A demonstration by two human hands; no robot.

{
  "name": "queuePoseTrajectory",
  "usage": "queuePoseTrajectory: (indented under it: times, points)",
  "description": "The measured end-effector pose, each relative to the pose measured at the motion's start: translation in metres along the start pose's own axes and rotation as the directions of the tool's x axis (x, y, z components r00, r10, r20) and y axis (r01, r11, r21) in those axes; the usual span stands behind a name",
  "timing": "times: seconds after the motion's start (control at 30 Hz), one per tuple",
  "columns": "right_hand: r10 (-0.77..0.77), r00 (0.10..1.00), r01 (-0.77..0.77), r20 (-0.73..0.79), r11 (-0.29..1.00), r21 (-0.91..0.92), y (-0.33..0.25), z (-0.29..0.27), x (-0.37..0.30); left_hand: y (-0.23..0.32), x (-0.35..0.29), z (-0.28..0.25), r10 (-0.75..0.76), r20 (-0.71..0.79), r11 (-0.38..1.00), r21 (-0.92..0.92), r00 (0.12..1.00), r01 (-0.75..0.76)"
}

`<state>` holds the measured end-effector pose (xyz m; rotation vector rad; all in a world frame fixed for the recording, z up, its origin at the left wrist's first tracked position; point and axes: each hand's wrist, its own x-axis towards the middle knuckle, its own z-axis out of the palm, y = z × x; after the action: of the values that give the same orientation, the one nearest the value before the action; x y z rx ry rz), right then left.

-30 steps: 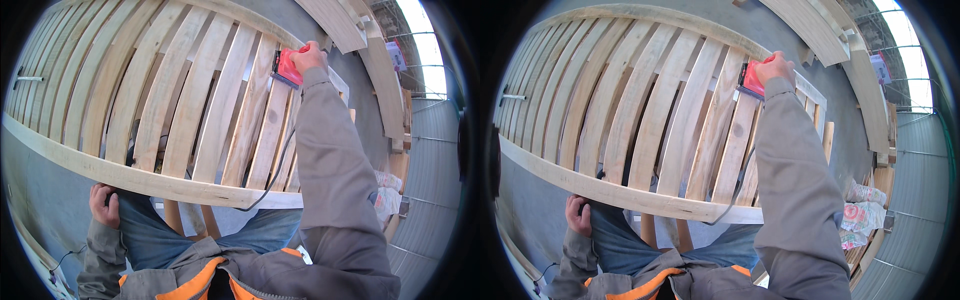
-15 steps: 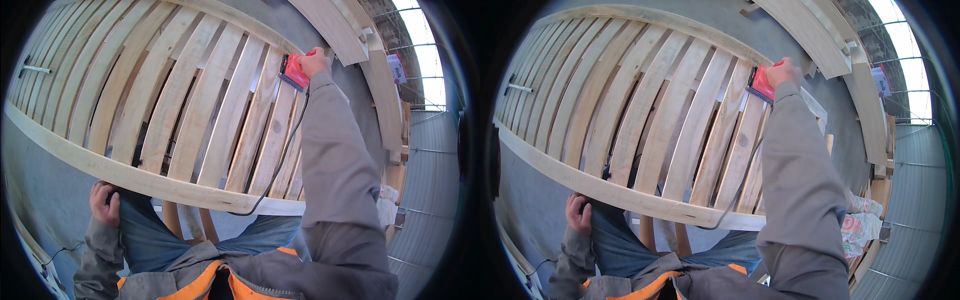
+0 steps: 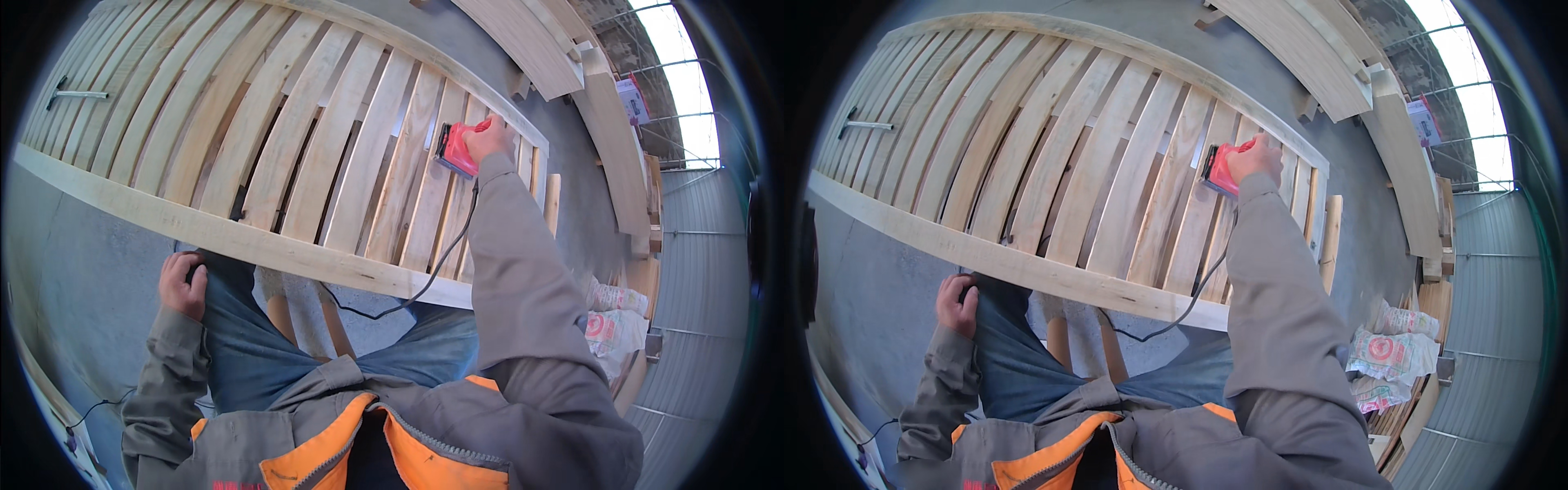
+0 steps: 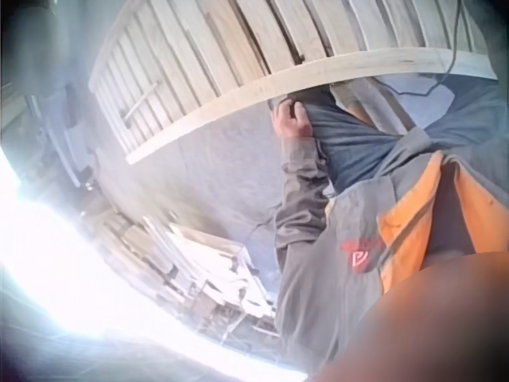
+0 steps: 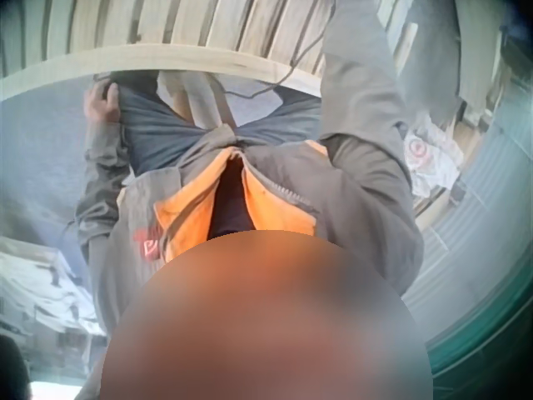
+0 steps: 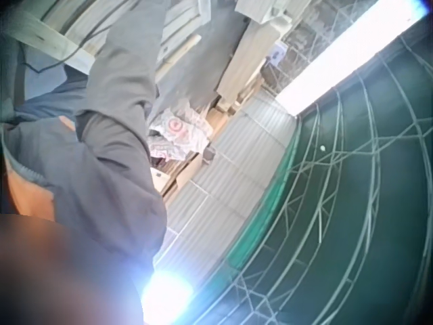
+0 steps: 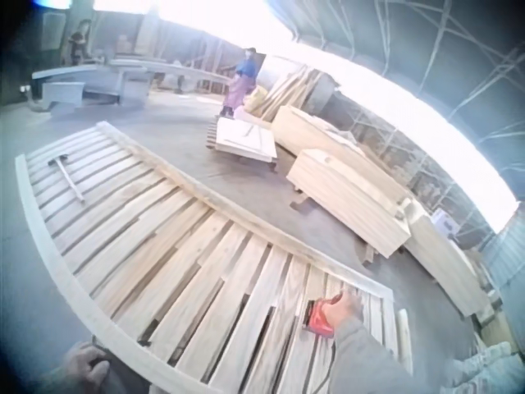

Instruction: The person uses a red electric sander to smooth the surface of a wooden slatted frame. They move the sander back and forth across the slats, covering different sections of the frame.

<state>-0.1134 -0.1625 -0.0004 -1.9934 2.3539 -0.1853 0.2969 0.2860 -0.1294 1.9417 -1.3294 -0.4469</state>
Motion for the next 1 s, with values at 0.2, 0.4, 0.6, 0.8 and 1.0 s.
queuePoseTrajectory:
  times: [0.2, 0.4, 0.6, 0.8, 1.0]
  points:
    - [0.006, 1.0, -0.007, -0.015, 1.0, -0.027, 0.016, -0.008, -0.07, 0.001, -0.005, 0.001, -0.013, -0.017, 1.0, -0.002, 1.0, 0.013]
    - [-0.045, 0.999, 0.045, 0.013, 0.998, -0.04, 0.03, -0.004, -0.112, -0.002, -0.009, 0.0, 0.011, -0.04, 0.999, 0.044, 0.999, -0.009]
    - [-0.027, 0.999, 0.027, 0.033, 1.0, 0.004, 0.031, -0.01, -0.152, -0.006, -0.01, 0.005, 0.037, -0.065, 0.998, 0.054, 0.997, -0.033]
    - [-0.057, 0.998, 0.057, -0.001, 0.998, 0.016, 0.038, -0.007, -0.187, -0.009, -0.012, 0.007, 0.047, -0.083, 0.997, 0.061, 0.995, -0.042]
    - [-0.049, 0.998, 0.048, 0.041, 0.998, 0.028, 0.046, -0.012, -0.223, -0.011, -0.011, 0.009, 0.07, -0.085, 0.996, 0.064, 0.994, -0.064]
